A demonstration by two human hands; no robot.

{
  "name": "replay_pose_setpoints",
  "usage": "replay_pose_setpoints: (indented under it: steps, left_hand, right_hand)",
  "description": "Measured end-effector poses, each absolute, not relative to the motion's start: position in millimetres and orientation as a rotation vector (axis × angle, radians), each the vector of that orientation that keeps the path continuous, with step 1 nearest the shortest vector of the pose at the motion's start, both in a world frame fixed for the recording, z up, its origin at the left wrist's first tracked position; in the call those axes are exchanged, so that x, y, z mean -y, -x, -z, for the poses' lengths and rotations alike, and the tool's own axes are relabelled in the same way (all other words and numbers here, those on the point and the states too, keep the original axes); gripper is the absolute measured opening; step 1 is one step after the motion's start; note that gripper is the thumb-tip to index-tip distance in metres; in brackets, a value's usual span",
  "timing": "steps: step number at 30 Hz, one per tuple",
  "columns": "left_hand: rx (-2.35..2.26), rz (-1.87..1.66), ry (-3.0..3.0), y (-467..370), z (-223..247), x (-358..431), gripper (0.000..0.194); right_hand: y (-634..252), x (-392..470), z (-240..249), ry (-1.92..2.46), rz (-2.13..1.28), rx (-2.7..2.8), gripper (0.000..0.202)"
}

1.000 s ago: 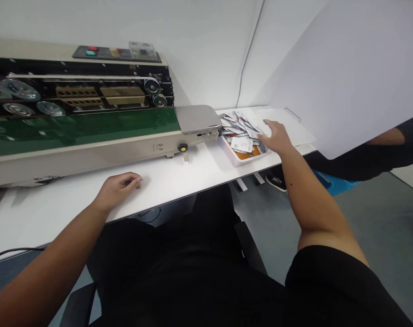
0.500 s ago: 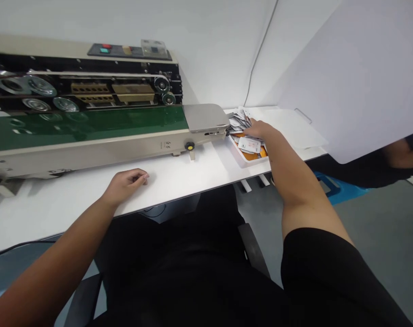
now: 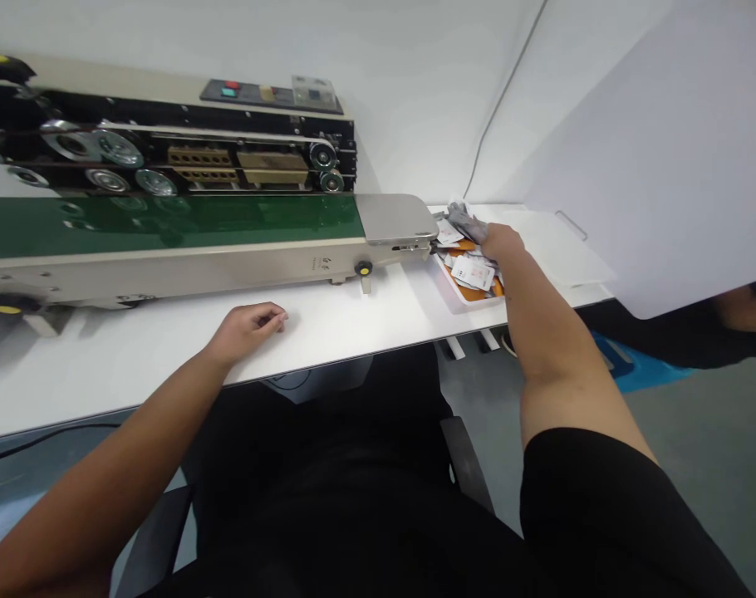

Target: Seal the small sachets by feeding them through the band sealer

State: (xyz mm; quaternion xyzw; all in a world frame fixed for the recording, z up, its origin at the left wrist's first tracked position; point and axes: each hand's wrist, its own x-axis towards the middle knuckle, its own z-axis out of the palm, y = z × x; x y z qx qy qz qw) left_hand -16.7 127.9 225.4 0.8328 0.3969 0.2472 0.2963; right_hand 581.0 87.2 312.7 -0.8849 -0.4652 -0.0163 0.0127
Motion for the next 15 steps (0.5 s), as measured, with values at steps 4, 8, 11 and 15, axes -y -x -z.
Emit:
replay_pose_setpoints:
  steps: [4, 8, 11, 15]
  left_hand:
    - [-1.036, -0.659, -2.211, 17, -226, -127, 0.030]
    - [-1.033, -0.651, -2.194, 16, -227, -126, 0.029]
    - [-1.037, -0.646, -2.196, 16, -227, -126, 0.029]
    - [-1.033, -0.652, -2.193, 16, -224, -126, 0.029]
  right_hand:
    - [-579, -72, -321, 2.702, 0.071, 1.318, 0.044]
    - [-578, -60, -328, 2.630, 0.101, 1.296, 0.047]
    - [-576, -53, -332, 2.557, 0.103, 1.271, 0.048]
    - [-573, -45, -333, 2.443, 0.098, 1.147, 0.045]
